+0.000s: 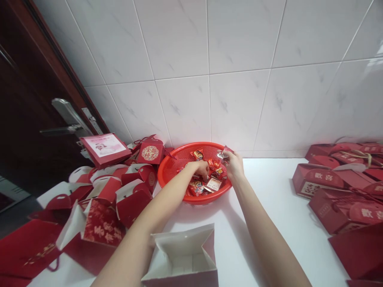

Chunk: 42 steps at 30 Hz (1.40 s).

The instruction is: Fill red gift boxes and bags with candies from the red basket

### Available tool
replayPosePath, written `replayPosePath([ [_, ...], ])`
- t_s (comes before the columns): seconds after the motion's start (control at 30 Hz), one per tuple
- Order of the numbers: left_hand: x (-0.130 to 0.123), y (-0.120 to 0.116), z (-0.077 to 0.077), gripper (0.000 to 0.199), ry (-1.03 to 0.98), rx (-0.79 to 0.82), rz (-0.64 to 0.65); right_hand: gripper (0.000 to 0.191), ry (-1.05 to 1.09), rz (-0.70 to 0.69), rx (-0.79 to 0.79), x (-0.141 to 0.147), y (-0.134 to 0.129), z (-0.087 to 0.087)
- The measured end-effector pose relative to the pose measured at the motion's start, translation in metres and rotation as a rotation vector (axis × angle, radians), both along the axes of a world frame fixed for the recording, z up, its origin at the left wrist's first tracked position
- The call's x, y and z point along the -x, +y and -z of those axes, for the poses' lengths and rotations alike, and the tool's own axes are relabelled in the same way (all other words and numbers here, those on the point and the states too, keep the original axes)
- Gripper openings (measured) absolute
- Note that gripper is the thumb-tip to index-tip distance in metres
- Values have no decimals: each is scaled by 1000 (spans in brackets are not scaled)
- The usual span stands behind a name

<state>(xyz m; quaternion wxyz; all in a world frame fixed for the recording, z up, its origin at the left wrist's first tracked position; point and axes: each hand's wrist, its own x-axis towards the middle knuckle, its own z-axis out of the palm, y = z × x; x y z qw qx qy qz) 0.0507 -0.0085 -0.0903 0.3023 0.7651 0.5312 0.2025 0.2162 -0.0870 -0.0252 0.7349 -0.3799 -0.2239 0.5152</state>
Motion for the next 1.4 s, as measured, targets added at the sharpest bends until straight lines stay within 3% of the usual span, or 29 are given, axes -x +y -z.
replayPosePath([
  [0.23, 1, 10, -19, 14, -6, 55, -29, 12, 8, -5, 8, 1, 0, -1],
  [0.43, -8, 17, -48, 17, 91, 199, 103, 12, 24, -1, 12, 1, -1, -3],
  [0.53, -10, 12, -57, 19, 68, 189, 117, 12, 26, -9, 6, 1, -1, -3],
  [0.7, -9, 2, -73, 35, -79, 64, 128, 14, 38, -8, 2, 2, -2, -5],
  [0.83, -18, -5, -85, 43, -471, -2, 152, 13, 42, -24, -6, 4, -3, -7],
  [0.93, -26, -11, -89, 43, -657, 68, 183, 13, 36, -61, -18, 4, -3, -7],
  [1.27, -28, -12, -84, 40, -602, 117, 260, 8, 0, -108, -65, 5, 0, 0],
  [1.33, -27, -7, -82, 41, -585, 82, 221, 9, 1, -118, -67, 5, -1, -1],
  [1.4, -24, 0, -79, 40, -533, 12, 104, 10, 18, -110, -58, 5, -2, -2],
])
